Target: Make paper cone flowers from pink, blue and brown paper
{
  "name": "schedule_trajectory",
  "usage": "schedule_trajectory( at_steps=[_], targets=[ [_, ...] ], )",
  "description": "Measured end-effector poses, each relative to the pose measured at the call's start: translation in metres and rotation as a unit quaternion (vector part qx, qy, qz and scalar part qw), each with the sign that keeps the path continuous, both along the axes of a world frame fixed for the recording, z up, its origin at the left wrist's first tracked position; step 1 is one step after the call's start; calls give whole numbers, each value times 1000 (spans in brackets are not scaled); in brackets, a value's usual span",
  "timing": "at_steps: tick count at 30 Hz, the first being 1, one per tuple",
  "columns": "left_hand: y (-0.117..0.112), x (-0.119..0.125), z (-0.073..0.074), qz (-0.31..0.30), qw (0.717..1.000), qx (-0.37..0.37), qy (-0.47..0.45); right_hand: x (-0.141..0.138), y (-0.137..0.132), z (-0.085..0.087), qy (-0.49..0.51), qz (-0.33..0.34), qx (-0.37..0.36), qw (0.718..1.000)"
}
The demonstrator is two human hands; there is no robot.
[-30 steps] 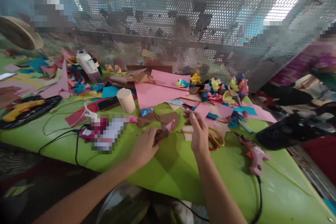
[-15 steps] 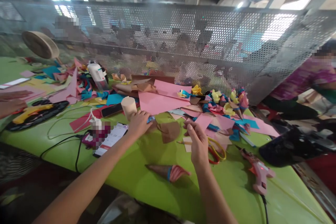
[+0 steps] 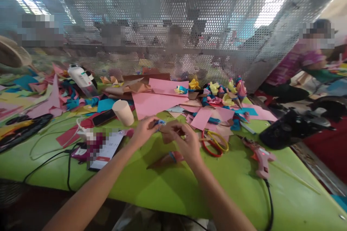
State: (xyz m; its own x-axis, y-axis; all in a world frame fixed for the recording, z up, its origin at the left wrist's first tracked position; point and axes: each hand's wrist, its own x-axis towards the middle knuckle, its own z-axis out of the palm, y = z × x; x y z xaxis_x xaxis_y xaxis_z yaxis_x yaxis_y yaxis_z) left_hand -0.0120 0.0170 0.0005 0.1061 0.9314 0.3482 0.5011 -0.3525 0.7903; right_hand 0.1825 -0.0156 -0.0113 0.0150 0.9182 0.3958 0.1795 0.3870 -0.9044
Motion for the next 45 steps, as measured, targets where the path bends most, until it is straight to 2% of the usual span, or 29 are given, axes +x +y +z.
schedule_trajectory(
  at_steps=[2,4,10,14,24,33,41,45],
  targets=[
    [-6,7,-1,-40,995,-44,-75,0,-1,2,-11,-2,14,1000],
    [-11,12,-1,-65,989,-73,-113,0,-2,3,-21,-1,21,1000],
    [-22,16,4,-67,990,-63,-111,-1,0,-2,-62,-3,36,997],
    [-24,15,4,-62,995,-37,-70,1,1,-5,-91,-3,54,994],
    [-27,14,5,-66,992,8,112,-1,-3,-5,-148,-9,95,984],
    [-29,13,7,-79,984,28,160,-2,-2,-6,-146,15,75,986],
    [-28,11,2,-82,976,56,192,-1,0,-5,-123,25,49,991],
    [-29,12,2,-84,974,59,200,-2,-2,-5,-114,32,14,993]
  ],
)
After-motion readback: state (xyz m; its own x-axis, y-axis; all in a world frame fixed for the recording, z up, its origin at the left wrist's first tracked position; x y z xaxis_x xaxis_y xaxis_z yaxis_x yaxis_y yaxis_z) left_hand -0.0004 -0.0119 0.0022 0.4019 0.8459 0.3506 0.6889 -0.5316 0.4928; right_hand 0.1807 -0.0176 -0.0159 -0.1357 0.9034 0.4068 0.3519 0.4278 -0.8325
